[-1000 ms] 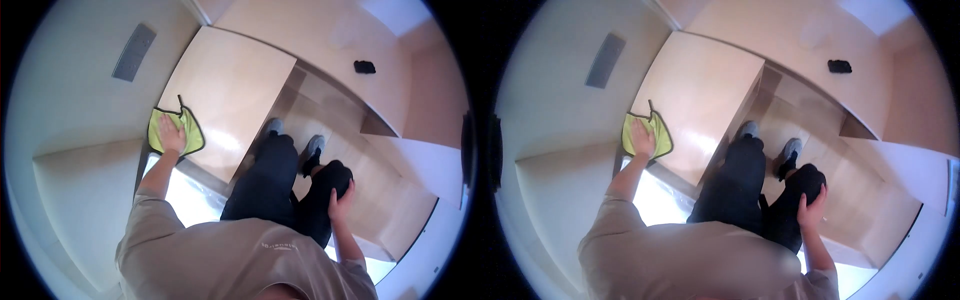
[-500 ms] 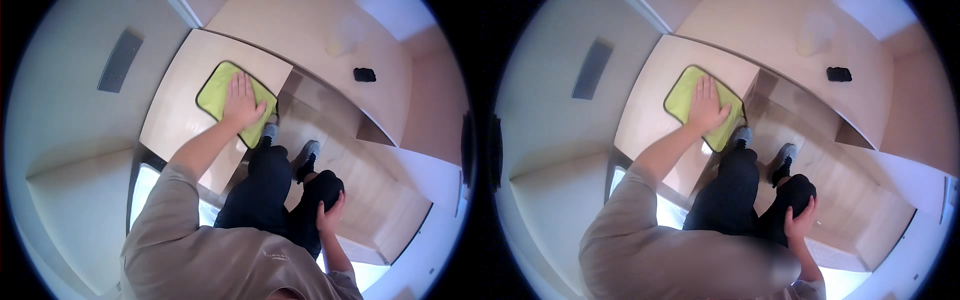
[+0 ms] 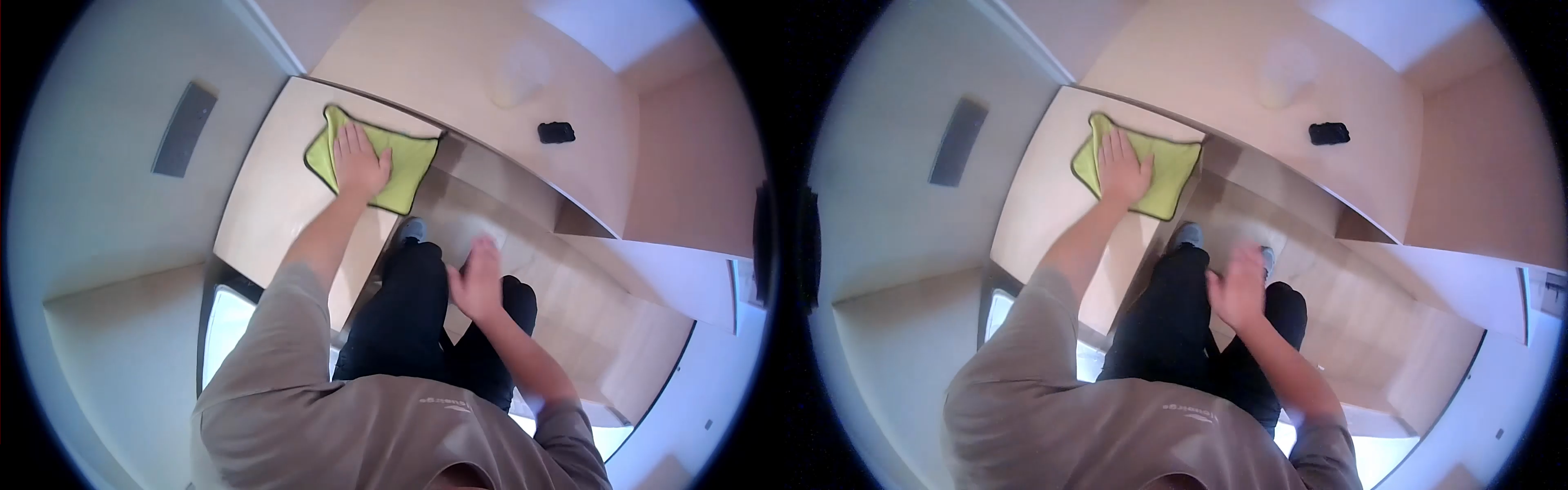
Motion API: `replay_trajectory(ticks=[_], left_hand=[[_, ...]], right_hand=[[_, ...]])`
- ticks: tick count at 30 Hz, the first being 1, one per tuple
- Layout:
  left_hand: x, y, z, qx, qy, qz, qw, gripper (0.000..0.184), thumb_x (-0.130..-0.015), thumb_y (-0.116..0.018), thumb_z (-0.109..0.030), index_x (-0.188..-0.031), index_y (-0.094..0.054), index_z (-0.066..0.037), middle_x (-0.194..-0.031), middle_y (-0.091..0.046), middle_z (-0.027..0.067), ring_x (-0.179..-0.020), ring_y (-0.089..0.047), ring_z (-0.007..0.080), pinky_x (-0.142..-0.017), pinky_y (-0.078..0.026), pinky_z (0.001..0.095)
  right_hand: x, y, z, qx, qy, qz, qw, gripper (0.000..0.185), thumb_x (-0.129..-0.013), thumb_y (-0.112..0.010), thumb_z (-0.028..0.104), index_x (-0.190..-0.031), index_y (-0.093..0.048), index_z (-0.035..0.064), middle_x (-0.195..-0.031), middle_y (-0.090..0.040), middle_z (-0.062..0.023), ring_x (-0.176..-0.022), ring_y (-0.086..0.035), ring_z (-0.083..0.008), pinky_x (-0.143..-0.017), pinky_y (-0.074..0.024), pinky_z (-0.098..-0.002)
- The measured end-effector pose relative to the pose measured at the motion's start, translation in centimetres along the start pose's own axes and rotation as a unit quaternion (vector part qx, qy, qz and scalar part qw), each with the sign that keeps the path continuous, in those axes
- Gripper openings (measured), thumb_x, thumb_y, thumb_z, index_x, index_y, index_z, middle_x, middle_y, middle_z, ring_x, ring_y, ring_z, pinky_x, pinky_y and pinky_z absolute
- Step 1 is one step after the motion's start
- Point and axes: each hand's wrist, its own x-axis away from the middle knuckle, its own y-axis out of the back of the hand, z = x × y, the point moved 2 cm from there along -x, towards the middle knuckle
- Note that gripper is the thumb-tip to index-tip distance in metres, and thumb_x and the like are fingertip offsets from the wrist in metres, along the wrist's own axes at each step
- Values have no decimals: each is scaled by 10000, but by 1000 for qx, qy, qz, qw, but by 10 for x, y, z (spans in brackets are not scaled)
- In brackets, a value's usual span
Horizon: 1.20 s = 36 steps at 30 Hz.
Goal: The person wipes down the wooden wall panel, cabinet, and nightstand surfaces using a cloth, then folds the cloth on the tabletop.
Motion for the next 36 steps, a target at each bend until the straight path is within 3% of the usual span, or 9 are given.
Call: replay_trajectory(ticks=[2, 4, 7, 9, 12, 16, 22, 28, 36], left_hand=[[52, 0, 13, 15, 41, 18, 999, 799, -951, -360, -482, -1490, -191, 84, -1582, -146, 246, -1483, -73, 370, -1203, -51, 454], [106, 1, 28, 40, 106, 33, 993, 786, -956, -366, -468, -1489, -194, 84, -1584, -143, 244, -1486, -63, 369, -1203, -32, 453], [188, -48, 76, -203, 103, -109, 968, 778, -951, -403, -439, -1488, -195, 83, -1586, -140, 244, -1488, -50, 368, -1203, -15, 451], [219, -6, 86, 126, 199, 18, 972, 780, -935, -449, -409, -1487, -200, 82, -1582, -146, 248, -1485, -64, 378, -1203, -40, 456], [234, 32, 109, 113, 84, 79, 987, 787, -919, -468, -393, -1481, -206, 92, -1573, -156, 265, -1476, -103, 395, -1201, -78, 465], [192, 36, 147, 8, -132, 75, 988, 779, -911, -456, -373, -1465, -212, 118, -1558, -163, 293, -1465, -150, 404, -1198, -108, 473], [55, 17, 156, 0, -20, 3, 1000, 722, -951, -359, -395, -1448, -260, 121, -1548, -209, 285, -1456, -183, 400, -1186, -150, 491], [-78, 0, 188, -2, -14, -53, 999, 687, -973, -325, -395, -1464, -271, 82, -1548, -252, 246, -1450, -215, 380, -1185, -168, 472], [-97, 2, 191, 2, -40, -23, 999, 670, -973, -288, -386, -1493, -251, 34, -1581, -208, 193, -1477, -168, 311, -1205, -129, 410]], right_hand=[[-54, -17, 72, -44, 71, -12, 996, 732, -816, -690, 232, -1382, -363, -97, -1432, -395, -291, -1359, -338, -440, -1135, -262, -494], [-81, -64, 122, -36, 60, 70, 995, 732, -932, -515, 400, -1450, -296, -69, -1511, -314, -258, -1447, -216, -387, -1184, -165, -468], [-70, -121, 163, -54, 58, 118, 990, 764, -954, -409, 474, -1483, -250, -54, -1573, -214, -209, -1481, -128, -347, -1201, -94, -453], [-48, -140, 180, -81, 37, 169, 982, 751, -959, -371, 480, -1509, -223, -9, -1597, -163, -190, -1492, -82, -345, -1201, -58, -464], [-31, -154, 179, -37, 84, 137, 986, 757, -959, -362, 485, -1504, -233, -25, -1601, -155, -179, -1496, -89, -307, -1206, -53, -436], [-59, -161, 176, 69, 128, 118, 982, 751, -957, -380, 466, -1516, -210, -6, -1602, -172, -152, -1493, -105, -299, -1206, -63, -446], [-215, -176, 181, 119, 161, 64, 978, 698, -967, -348, 434, -1508, -249, 4, -1590, -218, -139, -1484, -144, -297, -1205, -102, -439], [-355, -197, 197, 157, 172, 26, 972, 649, -976, -327, 419, -1491, -309, 25, -1574, -272, -127, -1469, -203, -296, -1200, -144, -428], [-371, -197, 194, 166, 214, 45, 962, 663, -961, -358, 411, -1482, -317, 5, -1579, -256, -131, -1474, -185, -281, -1202, -136, -413]])
